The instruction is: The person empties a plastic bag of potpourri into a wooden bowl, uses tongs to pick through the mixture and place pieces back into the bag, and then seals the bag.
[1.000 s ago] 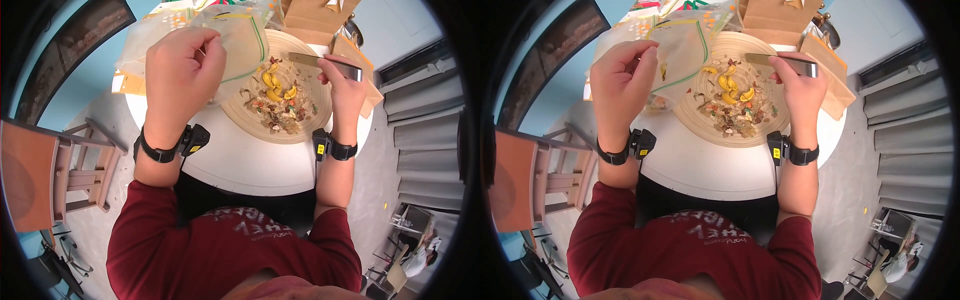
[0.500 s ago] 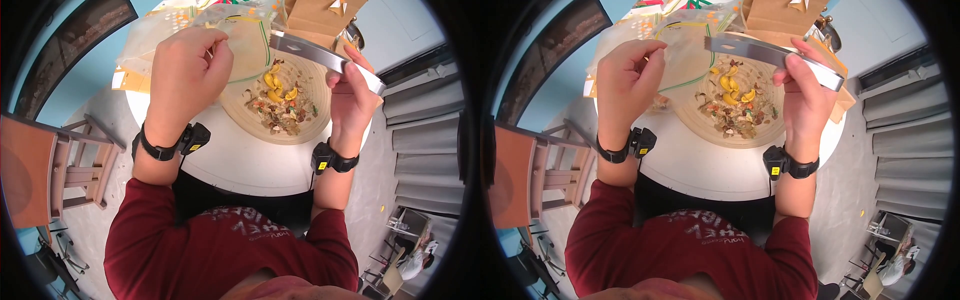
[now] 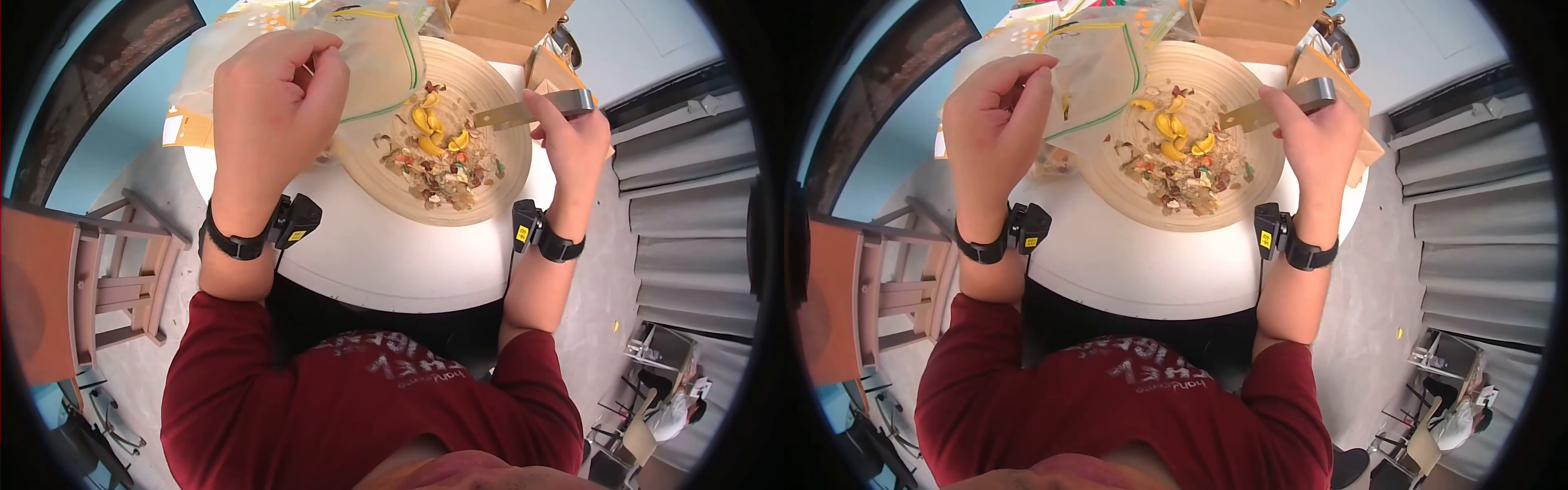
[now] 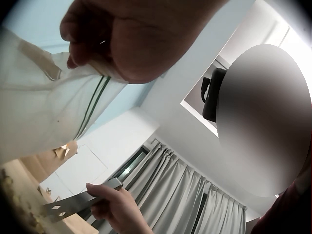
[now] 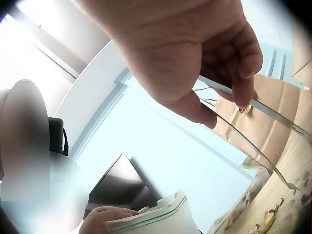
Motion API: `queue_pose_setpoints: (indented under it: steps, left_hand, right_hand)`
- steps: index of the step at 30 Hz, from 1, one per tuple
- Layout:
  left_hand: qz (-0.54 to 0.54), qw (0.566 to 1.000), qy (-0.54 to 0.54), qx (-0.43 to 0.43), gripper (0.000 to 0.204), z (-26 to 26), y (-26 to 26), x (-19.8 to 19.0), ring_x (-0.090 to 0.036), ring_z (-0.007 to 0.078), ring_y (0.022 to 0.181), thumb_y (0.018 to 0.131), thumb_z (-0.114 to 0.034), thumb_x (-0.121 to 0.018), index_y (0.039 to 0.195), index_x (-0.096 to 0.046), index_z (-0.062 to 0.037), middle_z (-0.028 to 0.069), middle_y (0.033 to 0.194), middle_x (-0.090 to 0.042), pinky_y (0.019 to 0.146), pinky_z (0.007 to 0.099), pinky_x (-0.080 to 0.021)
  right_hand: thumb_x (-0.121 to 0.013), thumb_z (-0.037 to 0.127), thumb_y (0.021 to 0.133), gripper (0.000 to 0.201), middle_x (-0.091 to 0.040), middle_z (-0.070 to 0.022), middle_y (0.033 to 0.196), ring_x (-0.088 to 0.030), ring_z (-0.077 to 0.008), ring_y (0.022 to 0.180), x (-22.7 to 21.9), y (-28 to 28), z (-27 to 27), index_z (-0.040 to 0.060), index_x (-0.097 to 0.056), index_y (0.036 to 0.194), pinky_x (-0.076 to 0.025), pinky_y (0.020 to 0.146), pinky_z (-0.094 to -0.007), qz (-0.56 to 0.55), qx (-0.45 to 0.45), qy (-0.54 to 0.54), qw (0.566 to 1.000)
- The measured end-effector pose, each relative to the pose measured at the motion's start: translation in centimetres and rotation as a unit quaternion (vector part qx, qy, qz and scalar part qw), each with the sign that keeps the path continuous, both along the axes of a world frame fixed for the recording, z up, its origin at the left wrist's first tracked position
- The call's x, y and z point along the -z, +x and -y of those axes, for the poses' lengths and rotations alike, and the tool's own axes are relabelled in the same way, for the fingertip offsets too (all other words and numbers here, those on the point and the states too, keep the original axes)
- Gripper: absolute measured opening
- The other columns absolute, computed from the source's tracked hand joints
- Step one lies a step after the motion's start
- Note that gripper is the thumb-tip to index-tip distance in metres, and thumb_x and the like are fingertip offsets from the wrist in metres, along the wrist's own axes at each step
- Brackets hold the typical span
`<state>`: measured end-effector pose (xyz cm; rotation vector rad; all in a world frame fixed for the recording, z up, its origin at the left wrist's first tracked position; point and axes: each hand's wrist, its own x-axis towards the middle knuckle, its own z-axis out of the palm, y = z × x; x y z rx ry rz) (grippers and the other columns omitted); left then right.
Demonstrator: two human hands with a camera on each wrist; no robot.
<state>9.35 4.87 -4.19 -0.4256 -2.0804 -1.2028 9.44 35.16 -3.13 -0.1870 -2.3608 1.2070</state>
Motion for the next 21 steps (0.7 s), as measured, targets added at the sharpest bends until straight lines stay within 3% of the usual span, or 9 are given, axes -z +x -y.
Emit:
queue_pose_setpoints:
  steps: [4, 7, 16, 21]
  left_hand:
    - [0.002, 1.000, 0.003, -0.004, 0.014, -0.1, 0.0, 0.0, -0.064, 0.0163, 0.058, 0.088, -0.008, -0.069, 0.094, -0.077, 0.0010, 0.0102, 0.073, -0.070, 0.057, 0.0288, -0.049]
    - [0.003, 1.000, 0.007, 0.002, 0.013, -0.1, -0.1, 0.1, -0.063, 0.0157, 0.057, 0.088, -0.008, -0.069, 0.094, -0.077, 0.0010, 0.0099, 0.072, -0.070, 0.056, 0.0286, -0.049]
    - [0.010, 1.000, 0.010, 0.017, 0.013, -0.2, -0.2, 0.3, -0.062, 0.0144, 0.055, 0.088, -0.008, -0.069, 0.093, -0.076, 0.0015, 0.0091, 0.070, -0.069, 0.055, 0.0280, -0.047]
    - [0.006, 1.000, 0.008, 0.017, 0.013, -0.2, -0.2, 0.3, -0.061, 0.0140, 0.055, 0.088, -0.008, -0.070, 0.093, -0.076, 0.0018, 0.0085, 0.069, -0.068, 0.055, 0.0277, -0.047]
  right_hand:
    - [-0.086, 0.022, 0.078, 0.030, -0.072, -0.0082, 0.070, -0.065, -0.0138, 0.058, 1.1, -0.5, 0.0, -0.0041, -0.070, 0.079, -0.052, 0.057, -0.0295, 0.005, -0.002, 0.028, 1.000]
    - [-0.085, 0.017, 0.080, 0.025, -0.069, -0.0038, 0.073, -0.061, -0.0103, 0.060, 1.9, -0.8, 0.0, -0.0035, -0.073, 0.087, -0.048, 0.057, -0.0264, -0.033, -0.031, 0.098, 0.994]
    - [-0.084, 0.018, 0.082, 0.024, -0.070, -0.0038, 0.073, -0.061, -0.0104, 0.064, 2.3, -0.9, 0.3, -0.0023, -0.071, 0.084, -0.047, 0.060, -0.0270, 0.025, -0.074, 0.093, 0.993]
    - [-0.083, 0.018, 0.083, 0.024, -0.070, -0.0041, 0.073, -0.061, -0.0104, 0.064, 1.9, -0.5, 0.6, -0.0031, -0.072, 0.085, -0.047, 0.060, -0.0275, -0.016, -0.039, 0.075, 0.996]
